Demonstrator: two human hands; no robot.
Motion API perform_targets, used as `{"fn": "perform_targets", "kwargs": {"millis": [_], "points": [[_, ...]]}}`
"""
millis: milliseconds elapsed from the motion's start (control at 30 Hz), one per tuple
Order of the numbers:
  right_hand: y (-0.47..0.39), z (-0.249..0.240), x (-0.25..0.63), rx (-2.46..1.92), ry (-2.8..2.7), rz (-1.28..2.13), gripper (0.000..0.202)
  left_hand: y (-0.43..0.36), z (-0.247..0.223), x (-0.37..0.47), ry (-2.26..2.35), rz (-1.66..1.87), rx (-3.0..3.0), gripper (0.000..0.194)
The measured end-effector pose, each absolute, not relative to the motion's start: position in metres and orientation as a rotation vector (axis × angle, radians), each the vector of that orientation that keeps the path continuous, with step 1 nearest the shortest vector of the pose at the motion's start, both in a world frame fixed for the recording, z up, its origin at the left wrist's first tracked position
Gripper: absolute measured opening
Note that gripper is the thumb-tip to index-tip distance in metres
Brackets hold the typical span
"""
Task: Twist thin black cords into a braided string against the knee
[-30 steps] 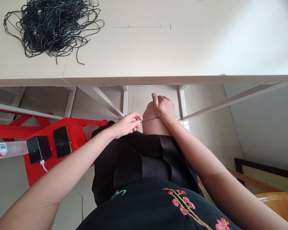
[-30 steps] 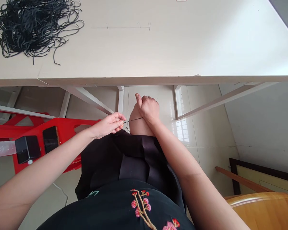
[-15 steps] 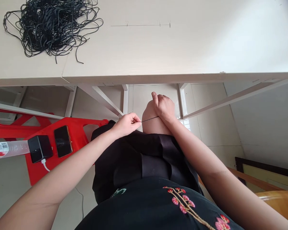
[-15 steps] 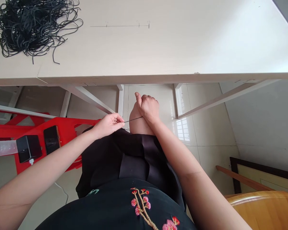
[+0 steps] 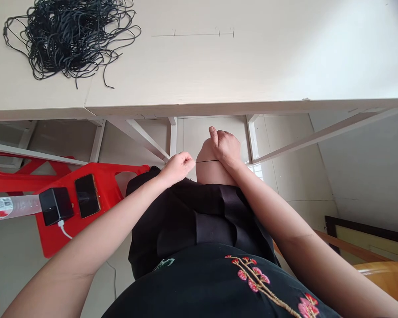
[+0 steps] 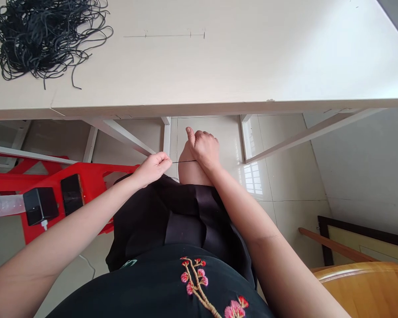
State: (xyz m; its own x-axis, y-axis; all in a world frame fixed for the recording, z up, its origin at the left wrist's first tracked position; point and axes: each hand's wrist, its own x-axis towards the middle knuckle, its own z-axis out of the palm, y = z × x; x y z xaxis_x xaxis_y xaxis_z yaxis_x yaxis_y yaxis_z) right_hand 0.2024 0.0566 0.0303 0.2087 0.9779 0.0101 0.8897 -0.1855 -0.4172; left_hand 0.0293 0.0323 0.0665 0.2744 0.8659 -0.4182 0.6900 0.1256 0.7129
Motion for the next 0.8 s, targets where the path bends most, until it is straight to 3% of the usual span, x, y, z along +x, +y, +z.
{"fn": "perform_targets", "kwargs": {"millis": [100, 267, 633, 800], "points": [[0.057, 0.030, 0.202, -2.155, -1.746, 0.367, 0.065, 0.034, 0.069, 0.035, 1.504, 0.193, 1.618, 0.009], [0.056, 0.027, 0.203, -2.112, -1.665, 0.447, 0.065, 0.039, 0.072, 0.042, 1.428, 0.284, 1.788, 0.021], [0.057, 0.021, 0.204, -1.963, -1.511, 0.482, 0.052, 0.035, 0.070, 0.049, 1.306, 0.102, 2.032, 0.042], [0.058, 0.017, 0.201, -1.917, -1.374, 0.492, 0.052, 0.041, 0.070, 0.057, 1.318, 0.183, 1.953, 0.031]]}}
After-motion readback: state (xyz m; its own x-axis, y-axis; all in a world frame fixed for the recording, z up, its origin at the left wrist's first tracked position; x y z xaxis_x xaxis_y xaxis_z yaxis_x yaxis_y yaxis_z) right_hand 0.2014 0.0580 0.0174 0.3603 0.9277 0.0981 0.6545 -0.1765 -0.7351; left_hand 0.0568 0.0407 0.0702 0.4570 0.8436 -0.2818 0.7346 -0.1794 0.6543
